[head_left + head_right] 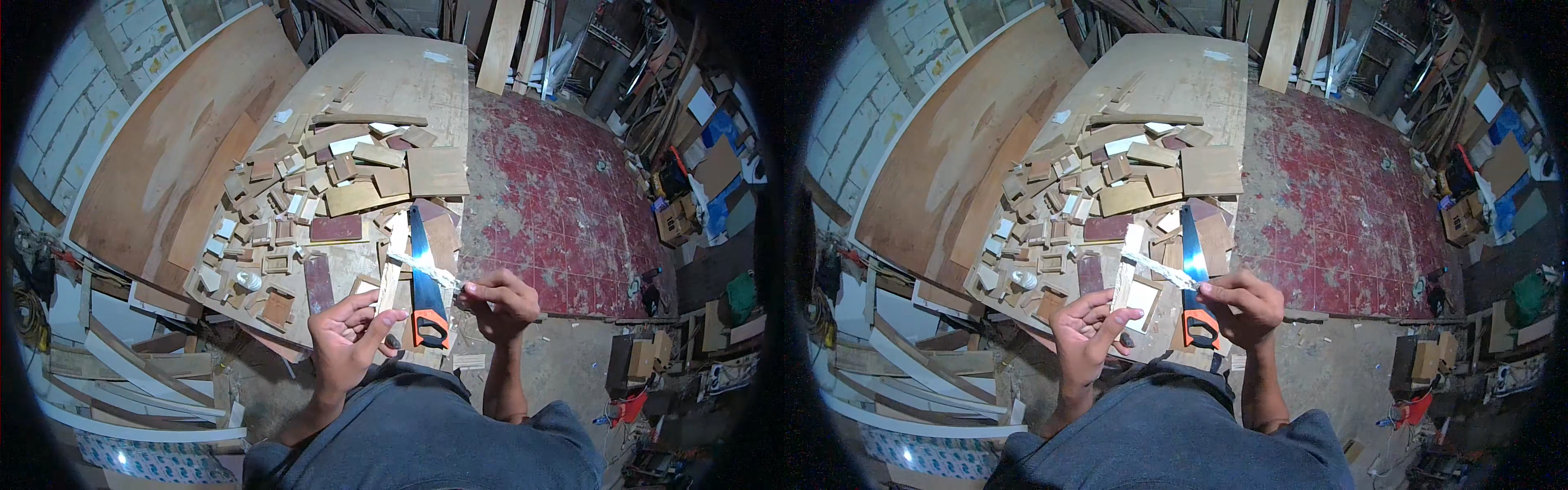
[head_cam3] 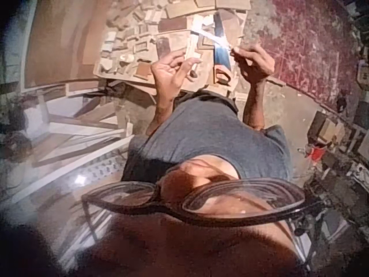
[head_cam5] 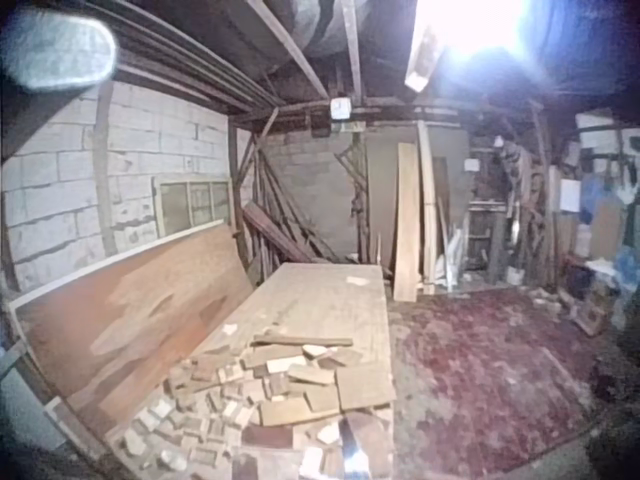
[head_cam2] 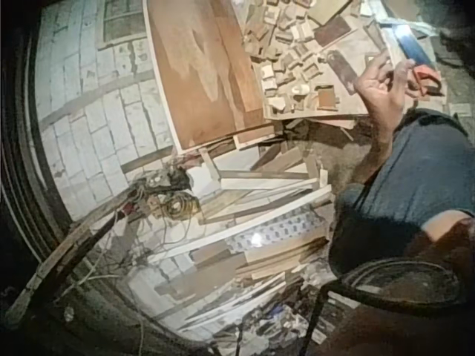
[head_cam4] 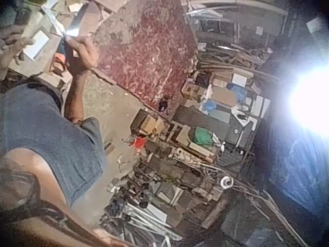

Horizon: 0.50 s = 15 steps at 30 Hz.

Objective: Apply glue to wood pieces and assemble a small rectangular frame.

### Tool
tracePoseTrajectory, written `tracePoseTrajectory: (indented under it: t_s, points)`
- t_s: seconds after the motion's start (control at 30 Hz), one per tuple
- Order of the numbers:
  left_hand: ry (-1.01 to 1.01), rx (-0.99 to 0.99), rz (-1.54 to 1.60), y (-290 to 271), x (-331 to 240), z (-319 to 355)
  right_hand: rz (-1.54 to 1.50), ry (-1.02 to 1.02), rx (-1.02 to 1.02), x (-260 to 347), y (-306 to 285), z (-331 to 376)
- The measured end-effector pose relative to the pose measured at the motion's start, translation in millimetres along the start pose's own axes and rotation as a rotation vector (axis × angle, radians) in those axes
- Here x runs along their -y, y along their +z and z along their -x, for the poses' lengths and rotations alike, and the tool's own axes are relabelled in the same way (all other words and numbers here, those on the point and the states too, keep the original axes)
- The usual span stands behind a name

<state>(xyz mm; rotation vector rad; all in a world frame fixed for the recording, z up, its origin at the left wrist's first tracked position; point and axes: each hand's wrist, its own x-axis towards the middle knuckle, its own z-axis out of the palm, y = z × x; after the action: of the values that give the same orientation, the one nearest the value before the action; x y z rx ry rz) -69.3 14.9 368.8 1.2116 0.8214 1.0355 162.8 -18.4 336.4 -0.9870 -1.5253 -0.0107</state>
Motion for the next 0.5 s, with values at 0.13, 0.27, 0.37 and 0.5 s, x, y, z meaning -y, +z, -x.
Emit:
tracePoseTrajectory:
  t_s: [0.13, 0.27, 0.37, 0.5]
  points:
    - [0.013, -0.019, 0.012, -0.2, 2.9, -1.7, 0.015, 0.003, 0.005, 4.2, 3.9, 2.5]
    - [0.003, -0.03, 0.021, -3.2, 1.0, -1.5, 0.02, 0.01, 0.043, 11.6, 5.4, 5.2]
    - [-0.014, 0.004, 0.015, -5.8, 3.1, -0.8, -0.015, 0.006, 0.06, 12.8, 6.3, 6.8]
    - [-0.011, 0.0, 0.018, -4.2, 1.6, 4.5, -0.057, -0.009, -0.084, 6.8, 9.8, 4.0]
